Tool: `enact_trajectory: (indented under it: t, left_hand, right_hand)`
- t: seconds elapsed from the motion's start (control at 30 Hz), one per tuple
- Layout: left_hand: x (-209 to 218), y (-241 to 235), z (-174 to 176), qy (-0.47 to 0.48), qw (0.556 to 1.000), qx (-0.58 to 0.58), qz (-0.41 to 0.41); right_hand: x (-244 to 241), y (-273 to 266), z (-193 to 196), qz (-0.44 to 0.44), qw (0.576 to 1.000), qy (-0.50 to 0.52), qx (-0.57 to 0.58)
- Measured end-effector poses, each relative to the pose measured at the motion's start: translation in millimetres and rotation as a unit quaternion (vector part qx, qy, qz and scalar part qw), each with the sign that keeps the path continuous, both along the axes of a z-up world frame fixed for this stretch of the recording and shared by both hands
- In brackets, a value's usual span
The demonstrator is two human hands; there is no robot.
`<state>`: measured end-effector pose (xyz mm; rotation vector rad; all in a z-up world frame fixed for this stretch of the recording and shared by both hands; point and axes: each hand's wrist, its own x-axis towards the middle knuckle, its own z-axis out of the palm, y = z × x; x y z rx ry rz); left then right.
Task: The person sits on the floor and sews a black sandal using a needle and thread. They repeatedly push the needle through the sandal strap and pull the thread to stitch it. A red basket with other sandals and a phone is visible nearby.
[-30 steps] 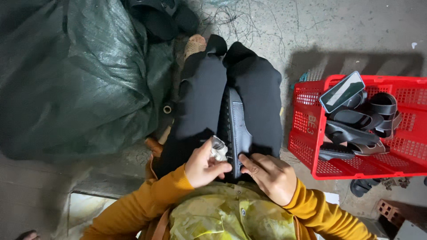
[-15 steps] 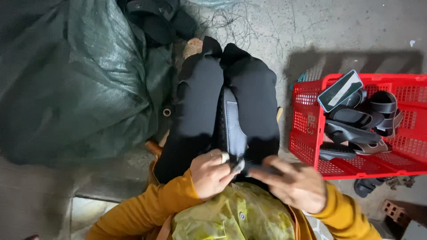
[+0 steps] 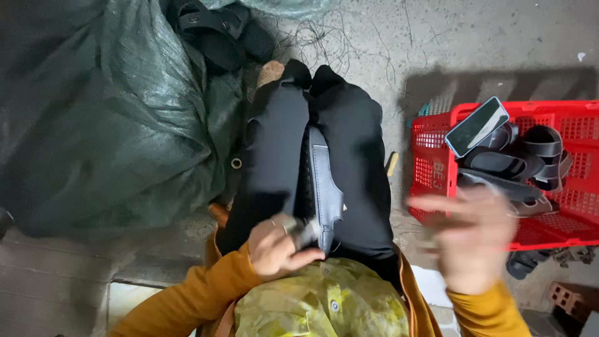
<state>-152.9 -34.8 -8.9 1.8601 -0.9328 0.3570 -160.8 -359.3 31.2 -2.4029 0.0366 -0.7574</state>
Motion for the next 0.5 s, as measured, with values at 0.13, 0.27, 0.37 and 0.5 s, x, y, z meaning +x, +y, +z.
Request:
enact_trajectory:
  t: [0.13,0.27,0.37,0.5]
  left_hand:
    - [-10.1,8.6,-7.4,0.218,0.931,0.292,0.031]
    - [19.4,8.4,22.1,0.437,0.893,-0.071,-0.086]
    - [65.5,10.2,46.8,0.545,0.801,-0.146,-0.198]
    - [104.7,-14.2,6.0,0.641,0.743,-0.193,0.028]
  right_hand:
    - [2.5,62.4,-3.1,0.393,0.875,0.281,-0.030]
    - [-2.3,71.4,3.4,0.423,0.862,0.269,0.072]
    - [4.8,70.7,4.3,0.410,0.845,0.310,0.151]
    - [19.8,82.2,-3.0,0.431,0.838,0.300,0.149]
